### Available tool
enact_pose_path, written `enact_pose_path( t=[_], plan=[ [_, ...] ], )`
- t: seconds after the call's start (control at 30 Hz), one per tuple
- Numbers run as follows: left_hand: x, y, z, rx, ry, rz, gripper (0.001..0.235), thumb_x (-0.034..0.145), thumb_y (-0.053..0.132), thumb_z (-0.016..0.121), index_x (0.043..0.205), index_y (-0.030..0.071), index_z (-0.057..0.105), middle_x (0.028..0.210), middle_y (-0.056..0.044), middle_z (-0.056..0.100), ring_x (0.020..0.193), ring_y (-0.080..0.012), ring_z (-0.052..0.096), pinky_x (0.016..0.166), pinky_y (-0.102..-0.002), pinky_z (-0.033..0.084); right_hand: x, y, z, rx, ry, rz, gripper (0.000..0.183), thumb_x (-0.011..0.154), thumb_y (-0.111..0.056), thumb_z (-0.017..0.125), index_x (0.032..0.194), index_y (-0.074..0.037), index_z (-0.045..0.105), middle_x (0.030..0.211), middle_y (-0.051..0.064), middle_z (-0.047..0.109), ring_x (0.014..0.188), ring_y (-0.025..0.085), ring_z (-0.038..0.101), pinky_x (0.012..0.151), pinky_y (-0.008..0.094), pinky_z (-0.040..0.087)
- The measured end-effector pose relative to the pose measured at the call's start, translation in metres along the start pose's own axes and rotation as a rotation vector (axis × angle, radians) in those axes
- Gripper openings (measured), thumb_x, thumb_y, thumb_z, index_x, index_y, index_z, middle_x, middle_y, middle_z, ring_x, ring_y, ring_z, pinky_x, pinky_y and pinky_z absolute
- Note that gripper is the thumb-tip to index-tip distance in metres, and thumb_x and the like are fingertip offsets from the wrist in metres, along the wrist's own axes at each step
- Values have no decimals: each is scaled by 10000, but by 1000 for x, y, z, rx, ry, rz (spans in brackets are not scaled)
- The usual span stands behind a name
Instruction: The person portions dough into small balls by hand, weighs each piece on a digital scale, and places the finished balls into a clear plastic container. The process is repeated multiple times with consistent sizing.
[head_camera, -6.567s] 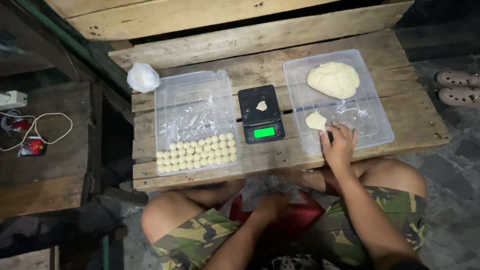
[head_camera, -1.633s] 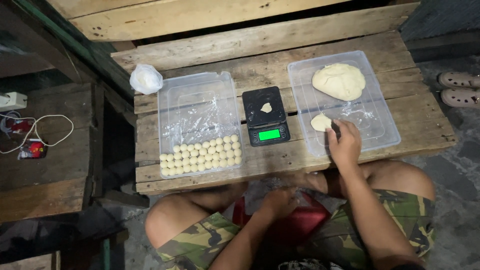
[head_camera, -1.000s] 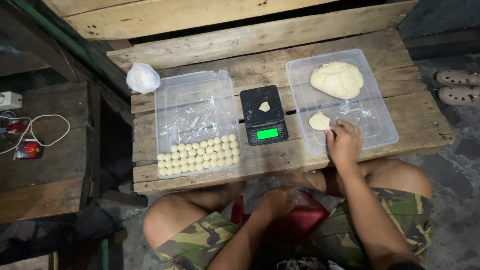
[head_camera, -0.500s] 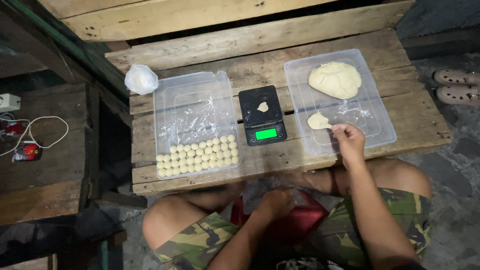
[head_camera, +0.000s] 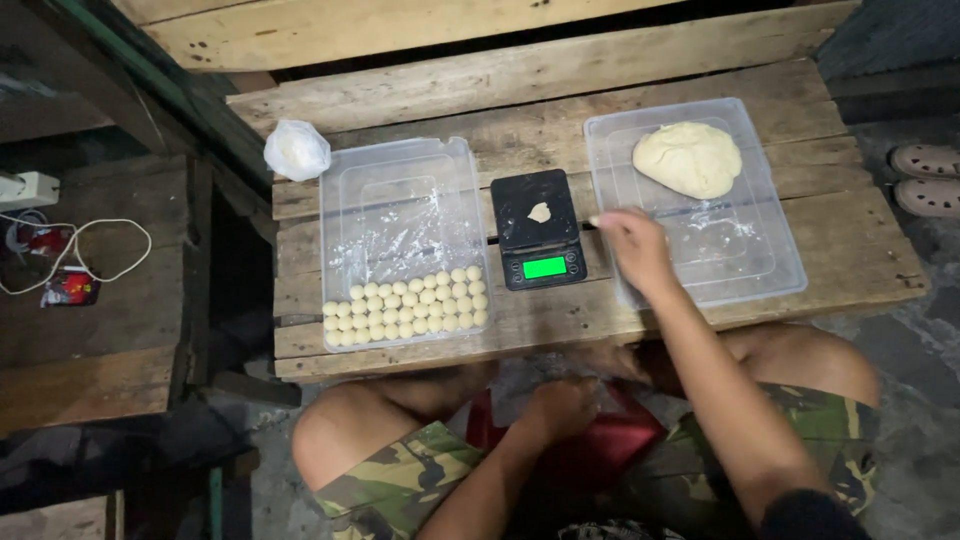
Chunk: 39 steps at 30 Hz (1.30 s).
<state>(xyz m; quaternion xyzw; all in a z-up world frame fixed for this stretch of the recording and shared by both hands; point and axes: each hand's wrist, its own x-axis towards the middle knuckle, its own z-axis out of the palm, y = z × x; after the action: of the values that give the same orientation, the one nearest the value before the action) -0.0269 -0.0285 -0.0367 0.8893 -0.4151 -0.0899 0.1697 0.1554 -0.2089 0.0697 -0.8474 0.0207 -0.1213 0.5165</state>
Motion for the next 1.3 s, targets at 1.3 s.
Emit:
enact_pose_path(
  t=[1.3],
  plan=[
    [0,8,-45,-519,-361,-183,336,1092,244,399,959,57,645,865,-165,706,732,-308,671,626,-448,506,-32,13,-9,-339,168,-210,157,997,13,651,1134,-4,727,1126,143,726,1063,273,662,855,329,615]
  ],
)
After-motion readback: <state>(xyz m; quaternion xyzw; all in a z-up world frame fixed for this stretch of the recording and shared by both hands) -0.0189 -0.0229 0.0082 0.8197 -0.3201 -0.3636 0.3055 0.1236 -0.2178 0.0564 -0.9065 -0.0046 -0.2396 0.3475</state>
